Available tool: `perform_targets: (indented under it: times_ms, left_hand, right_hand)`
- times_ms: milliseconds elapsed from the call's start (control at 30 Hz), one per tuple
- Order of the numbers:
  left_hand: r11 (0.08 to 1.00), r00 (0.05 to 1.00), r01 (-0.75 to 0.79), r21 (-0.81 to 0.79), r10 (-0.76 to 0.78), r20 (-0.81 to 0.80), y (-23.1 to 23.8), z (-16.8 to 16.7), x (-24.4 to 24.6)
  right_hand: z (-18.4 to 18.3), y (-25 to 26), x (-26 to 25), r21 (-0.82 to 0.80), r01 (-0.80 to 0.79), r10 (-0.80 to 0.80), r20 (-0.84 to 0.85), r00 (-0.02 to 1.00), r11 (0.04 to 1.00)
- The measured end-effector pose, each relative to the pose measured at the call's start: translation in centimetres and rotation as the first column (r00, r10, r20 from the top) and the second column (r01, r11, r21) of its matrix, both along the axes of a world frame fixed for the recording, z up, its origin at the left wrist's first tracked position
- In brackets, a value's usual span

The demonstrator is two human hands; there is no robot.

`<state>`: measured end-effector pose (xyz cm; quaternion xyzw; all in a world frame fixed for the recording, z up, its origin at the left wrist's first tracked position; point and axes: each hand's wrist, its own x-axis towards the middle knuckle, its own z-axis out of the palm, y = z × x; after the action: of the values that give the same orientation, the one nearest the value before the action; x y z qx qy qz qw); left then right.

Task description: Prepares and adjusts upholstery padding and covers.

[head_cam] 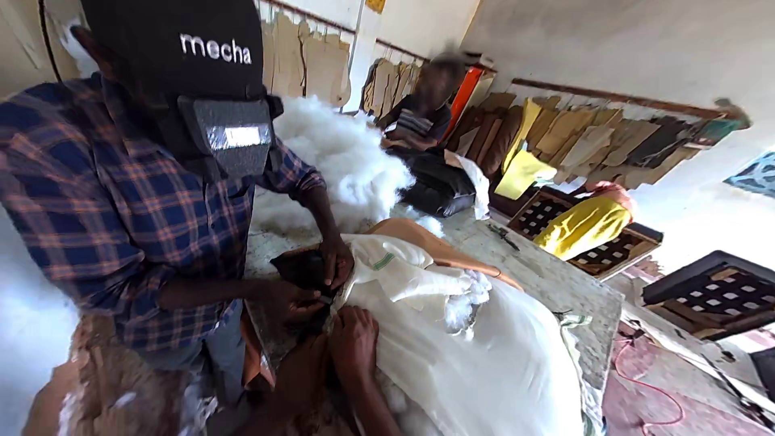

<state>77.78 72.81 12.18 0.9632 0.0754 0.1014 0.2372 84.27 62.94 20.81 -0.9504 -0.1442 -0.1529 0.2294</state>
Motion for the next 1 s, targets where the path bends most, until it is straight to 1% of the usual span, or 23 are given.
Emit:
perform_targets:
  times_ms: [100, 200, 400, 600, 800, 1000]
  left_hand:
    - [1.0, 0.998, 0.013, -0.015, -0.014, -0.066, 0.2, 0.0, -0.2]
    - [1.0, 0.999, 0.016, -0.011, -0.016, -0.046, 0.2, -0.7, -0.2]
    - [1.0, 1.0, 0.006, 0.008, -0.006, 0.003, 0.1, -1.1, 0.0]
    - [1.0, 1.0, 0.011, 0.007, -0.011, -0.004, 0.0, -1.5, 0.3]
    - [1.0, 1.0, 0.005, 0.017, -0.005, -0.018, 0.0, -1.3, 0.4]
    - [1.0, 1.0, 0.011, 0.027, -0.012, 0.025, 0.3, -2.0, 0.1]
  right_hand:
    - [-0.3, -0.1, -0.3, 0.007, -0.013, 0.012, 0.029, 1.0, 1.0]
    - [-0.2, -0.1, -0.5, -0.004, -0.011, 0.011, 0.037, 0.999, 1.0]
    - [-0.1, -0.4, -0.5, 0.001, -0.043, 0.043, 0.039, 0.998, 0.999]
    - [-0.2, -0.7, -0.5, 0.026, -0.05, 0.049, 0.039, 0.998, 0.998]
    - [0.0, -0.6, -0.5, 0.01, -0.039, 0.038, 0.03, 0.999, 0.999]
    - [-0.5, -0.5, -0.5, -0.01, -0.035, 0.035, 0.039, 0.999, 0.999]
